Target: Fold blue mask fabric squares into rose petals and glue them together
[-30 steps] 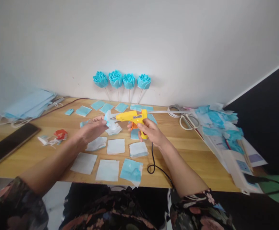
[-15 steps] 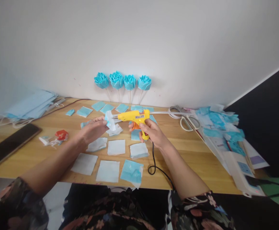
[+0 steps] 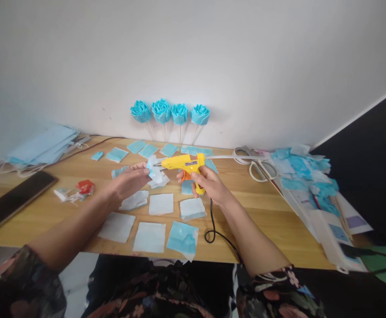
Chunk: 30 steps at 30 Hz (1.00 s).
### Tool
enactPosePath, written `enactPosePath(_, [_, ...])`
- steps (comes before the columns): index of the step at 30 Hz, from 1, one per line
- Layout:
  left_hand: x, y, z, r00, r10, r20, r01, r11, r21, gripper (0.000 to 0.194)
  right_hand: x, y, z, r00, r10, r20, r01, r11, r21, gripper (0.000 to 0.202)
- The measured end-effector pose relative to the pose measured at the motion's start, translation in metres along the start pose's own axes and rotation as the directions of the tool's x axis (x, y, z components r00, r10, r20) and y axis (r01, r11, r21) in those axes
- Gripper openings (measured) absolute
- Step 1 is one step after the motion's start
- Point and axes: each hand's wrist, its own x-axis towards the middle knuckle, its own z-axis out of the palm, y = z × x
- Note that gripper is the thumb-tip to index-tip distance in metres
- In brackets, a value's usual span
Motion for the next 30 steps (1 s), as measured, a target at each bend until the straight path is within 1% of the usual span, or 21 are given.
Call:
enactPosePath(6, [0.0006, -0.0021, -0.0013, 1.000, -0.009, -0.016, 0.009, 1.000, -0.019, 0.019, -0.0004, -0.0049, 0.0026, 1.000, 0.017, -0.006, -0.017, 1.000, -0.019, 0.038])
enactPosePath(10, [0.0008, -0.0011, -0.0004, 1.000, 0.015, -0.007, -0.015, 1.000, -0.008, 0.018, -0.0002, -0.0035, 0.0019, 1.000, 0.025, -0.001, -0.025, 1.000, -0.015, 0.039])
enactPosePath(15, [0.0020, -0.0002, -0.0018, 0.999, 0.033, -0.032, -0.033, 0.999, -0.016, 0.018, 0.0000, -0.0008, 0.0015, 0.998, 0.054, -0.016, -0.054, 0.998, -0.028, 0.041])
enactPosePath(21, [0.0028, 0.0003, -0.0022, 0.998, 0.054, -0.027, -0.054, 0.998, -0.019, 0.019, -0.0005, -0.0015, 0.0019, 0.999, 0.046, 0.017, -0.045, 0.998, -0.050, 0.040])
enactPosePath(30, [0.0030, 0.0017, -0.0019, 0.996, 0.079, -0.034, -0.079, 0.997, -0.021, 0.020, -0.0001, -0.0001, 0.0013, 0.998, 0.057, 0.019, -0.056, 0.997, -0.054, 0.040])
